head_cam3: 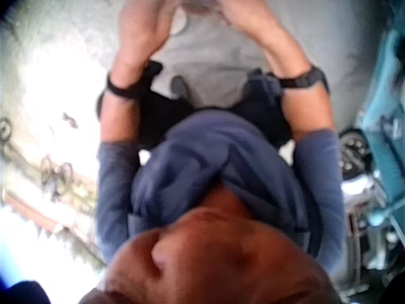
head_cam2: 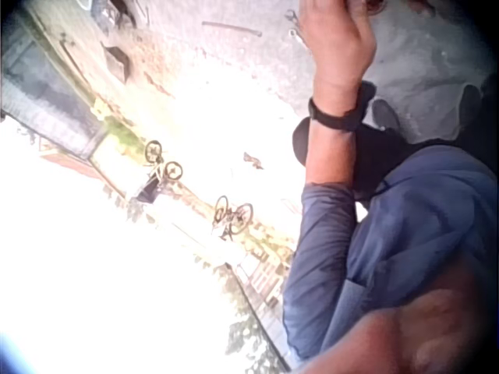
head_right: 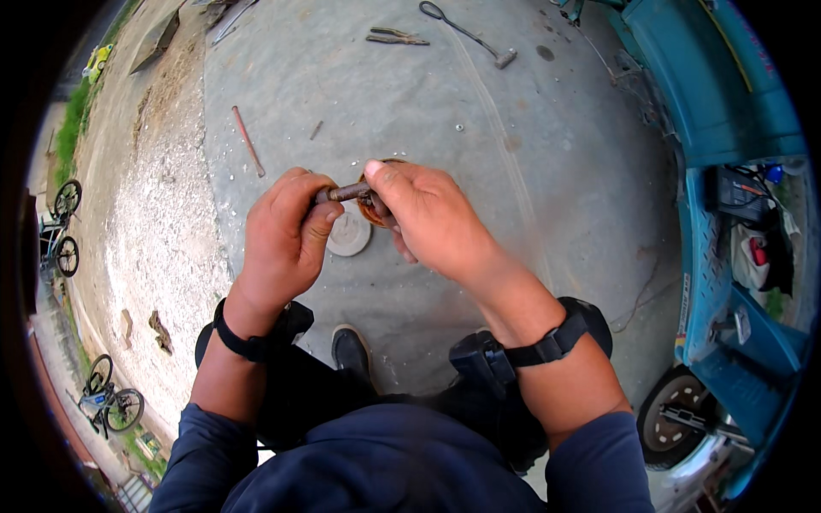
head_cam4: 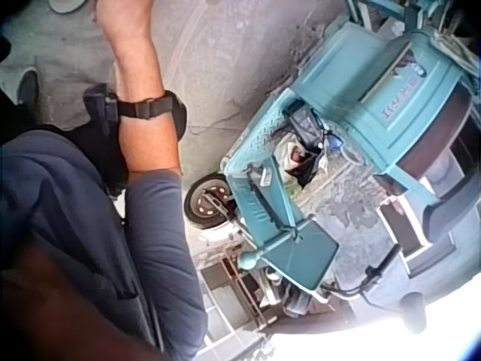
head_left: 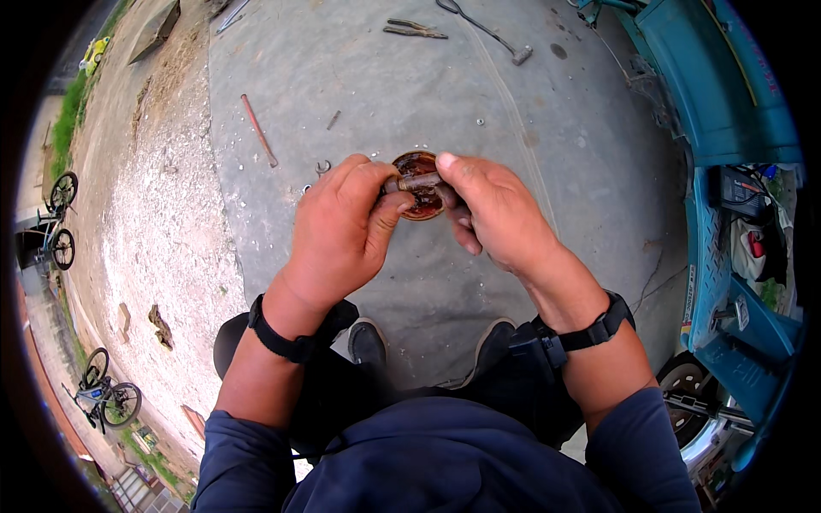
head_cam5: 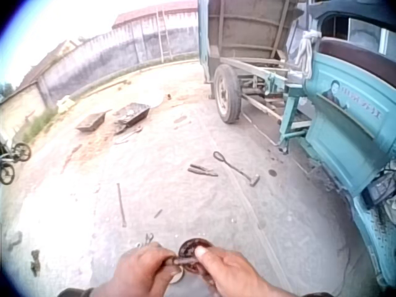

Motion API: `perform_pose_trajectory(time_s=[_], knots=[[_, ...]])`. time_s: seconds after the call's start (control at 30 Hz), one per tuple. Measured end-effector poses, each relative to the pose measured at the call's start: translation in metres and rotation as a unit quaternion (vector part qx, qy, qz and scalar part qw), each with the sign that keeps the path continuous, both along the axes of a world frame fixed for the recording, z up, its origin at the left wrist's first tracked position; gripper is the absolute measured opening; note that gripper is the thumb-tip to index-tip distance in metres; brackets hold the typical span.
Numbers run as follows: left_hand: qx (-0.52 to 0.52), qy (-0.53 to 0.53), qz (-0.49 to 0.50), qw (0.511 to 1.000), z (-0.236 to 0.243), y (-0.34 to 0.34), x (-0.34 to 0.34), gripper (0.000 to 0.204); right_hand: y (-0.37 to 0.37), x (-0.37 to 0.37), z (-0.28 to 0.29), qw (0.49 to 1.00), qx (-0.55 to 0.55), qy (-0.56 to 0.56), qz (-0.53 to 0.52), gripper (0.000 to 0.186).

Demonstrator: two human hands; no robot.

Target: The person applies grease to a metal bolt using a small brush, then inserts and tightens the bolt into a frame on a three-wheeled vehicle. The person walks around the vehicle to access the installation point and uses a wrench to secure the bolt.

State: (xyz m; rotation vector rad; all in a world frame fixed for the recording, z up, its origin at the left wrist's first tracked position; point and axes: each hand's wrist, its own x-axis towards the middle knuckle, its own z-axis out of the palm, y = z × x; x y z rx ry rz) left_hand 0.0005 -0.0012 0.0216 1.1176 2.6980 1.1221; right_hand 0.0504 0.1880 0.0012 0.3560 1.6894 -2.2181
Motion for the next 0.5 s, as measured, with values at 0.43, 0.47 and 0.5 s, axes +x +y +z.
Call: perform_pose_trajectory(time_s=[0.43, 0.47, 0.5], knots=[[0.134, -0.298, 0.054, 0.943, -0.004, -0.004, 0.0, 0.027, -0.002, 0.001, 0.001, 0.999, 0.022, 0.016, -0.017, 0.049], [0.141, -0.369, 0.052, 0.917, -0.001, -0.007, -0.002, 0.033, 0.0, 0.001, 0.0, 0.994, 0.082, 0.067, -0.013, 0.048], [0.147, -0.438, 0.05, 0.886, 0.001, -0.008, -0.002, 0.04, 0.001, 0.002, -0.001, 0.983, 0.141, 0.118, -0.009, 0.047]])
